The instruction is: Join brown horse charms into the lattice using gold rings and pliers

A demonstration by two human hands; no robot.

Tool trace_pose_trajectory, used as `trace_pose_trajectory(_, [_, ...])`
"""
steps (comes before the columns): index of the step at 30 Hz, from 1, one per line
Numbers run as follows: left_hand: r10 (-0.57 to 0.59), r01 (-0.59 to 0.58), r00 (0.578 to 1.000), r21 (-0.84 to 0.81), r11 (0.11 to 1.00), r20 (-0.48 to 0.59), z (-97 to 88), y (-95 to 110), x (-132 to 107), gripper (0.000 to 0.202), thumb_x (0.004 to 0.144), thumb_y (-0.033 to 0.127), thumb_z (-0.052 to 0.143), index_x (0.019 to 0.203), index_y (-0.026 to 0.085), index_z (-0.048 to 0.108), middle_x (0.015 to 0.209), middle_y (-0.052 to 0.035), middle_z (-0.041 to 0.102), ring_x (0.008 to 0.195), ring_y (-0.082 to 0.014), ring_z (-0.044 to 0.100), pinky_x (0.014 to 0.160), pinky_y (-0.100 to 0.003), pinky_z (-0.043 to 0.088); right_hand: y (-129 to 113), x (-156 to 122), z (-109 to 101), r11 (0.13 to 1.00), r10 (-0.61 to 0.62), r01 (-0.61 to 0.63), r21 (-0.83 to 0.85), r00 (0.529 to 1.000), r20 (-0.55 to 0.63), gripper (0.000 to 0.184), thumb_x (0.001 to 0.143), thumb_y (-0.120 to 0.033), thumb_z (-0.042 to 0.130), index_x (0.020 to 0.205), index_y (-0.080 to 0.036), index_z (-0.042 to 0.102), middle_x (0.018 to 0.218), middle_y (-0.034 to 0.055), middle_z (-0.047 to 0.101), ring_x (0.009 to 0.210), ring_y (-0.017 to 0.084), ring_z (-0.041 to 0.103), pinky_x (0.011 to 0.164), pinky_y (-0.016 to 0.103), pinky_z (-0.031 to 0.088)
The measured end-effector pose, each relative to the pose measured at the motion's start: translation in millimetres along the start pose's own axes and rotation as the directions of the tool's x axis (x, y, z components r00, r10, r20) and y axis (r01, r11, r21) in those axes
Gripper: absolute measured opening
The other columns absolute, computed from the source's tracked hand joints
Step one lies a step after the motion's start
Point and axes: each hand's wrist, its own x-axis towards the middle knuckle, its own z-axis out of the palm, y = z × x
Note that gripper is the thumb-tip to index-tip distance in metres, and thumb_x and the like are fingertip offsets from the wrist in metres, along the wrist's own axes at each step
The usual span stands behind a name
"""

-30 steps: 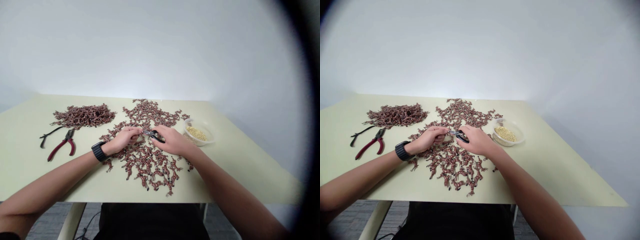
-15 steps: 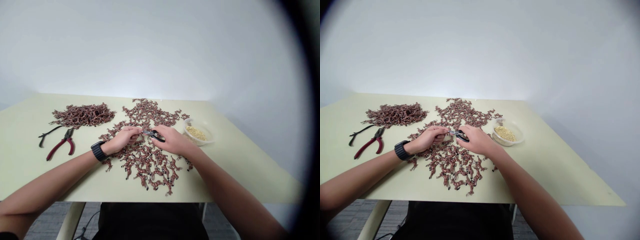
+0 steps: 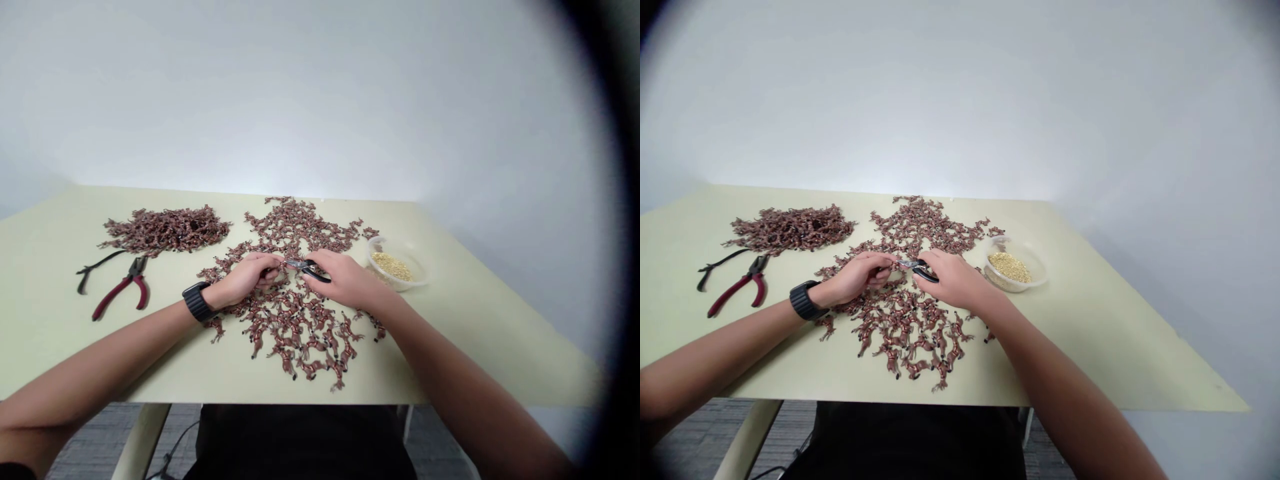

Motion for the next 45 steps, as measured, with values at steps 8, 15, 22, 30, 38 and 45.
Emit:
trace_pose_trajectory(8, [0.086,-0.087,0.995,0.018,0.996,0.052,2.6,2.3,-3.2,0.023,0.096,0.032,0.062,0.098,0.011,0.069,0.096,-0.0101,0.069,0.064,-0.0103,0.054,0.062,-0.025,0.046,-7.2,1.5,6.6,0.993,0.1,-0.093,0.072,0.99,-0.097,0.024,0.099,-0.043,0.049,0.097,-0.021,0.059,0.089,0.0055,0.065,0.076,0.019,0.057,0.065,0.031,0.038])
trace_pose_trajectory(15, [0.322,-0.243,0.946,0.56,0.792,-0.045,13.4,0.5,-8.2,0.037,0.103,0.044,0.05,0.099,0.014,0.07,0.065,-0.0005,0.062,0.058,-0.012,0.056,0.06,-0.023,0.045,-18.3,4.9,17.4,0.903,0.262,-0.232,0.362,0.964,-0.036,0.032,0.1,-0.051,0.047,0.091,-0.022,0.059,0.068,-0.0019,0.052,0.06,0.014,0.045,0.057,0.029,0.031])
trace_pose_trajectory(22, [0.599,-0.339,0.755,0.941,0.007,0.268,-11.6,-9.9,-5.6,0.057,0.101,0.015,0.045,0.158,0.012,0.036,0.096,-0.0111,0.071,0.075,-0.0168,0.061,0.069,-0.029,0.052,-17.6,6.4,12.0,0.314,0.21,-0.445,0.839,0.894,0.396,0.038,0.097,-0.058,0.051,0.095,-0.021,0.058,0.071,-0.0053,0.029,0.057,0.011,0.017,0.045,0.024,0.016])
trace_pose_trajectory(30, [0.531,-0.298,0.847,0.861,0.412,0.039,-5.3,-4.2,-5.0,0.052,0.103,0.028,0.05,0.154,0.018,0.045,0.08,-0.0046,0.07,0.063,-0.0139,0.059,0.061,-0.027,0.052,-12.1,6.8,7.7,0.509,0.314,-0.346,0.788,0.927,0.204,0.039,0.097,-0.058,0.049,0.096,-0.021,0.06,0.07,-0.0042,0.035,0.055,0.011,0.024,0.047,0.025,0.021])
trace_pose_trajectory(38, [0.2,-0.182,0.976,0.181,0.967,-0.086,6.4,3.3,-2.9,0.028,0.094,0.041,0.067,0.092,0.014,0.073,0.084,-0.006,0.07,0.056,-0.009,0.057,0.051,-0.021,0.049,-5.9,5.9,4.6,0.972,0.136,-0.105,0.211,0.981,-0.137,0.025,0.098,-0.045,0.051,0.089,-0.021,0.055,0.071,-0.0017,0.053,0.062,0.014,0.046,0.06,0.03,0.031])
trace_pose_trajectory(45, [0.15,-0.139,0.985,0.119,0.983,-0.09,1.3,1.8,-1.2,0.026,0.092,0.038,0.07,0.104,0.015,0.073,0.084,-0.0052,0.071,0.056,-0.0083,0.056,0.05,-0.02,0.048,-5.3,4.4,0.7,0.988,0.069,-0.053,0.143,0.991,-0.112,0.019,0.097,-0.039,0.052,0.092,-0.021,0.054,0.08,0.0017,0.059,0.069,0.016,0.051,0.063,0.03,0.032])
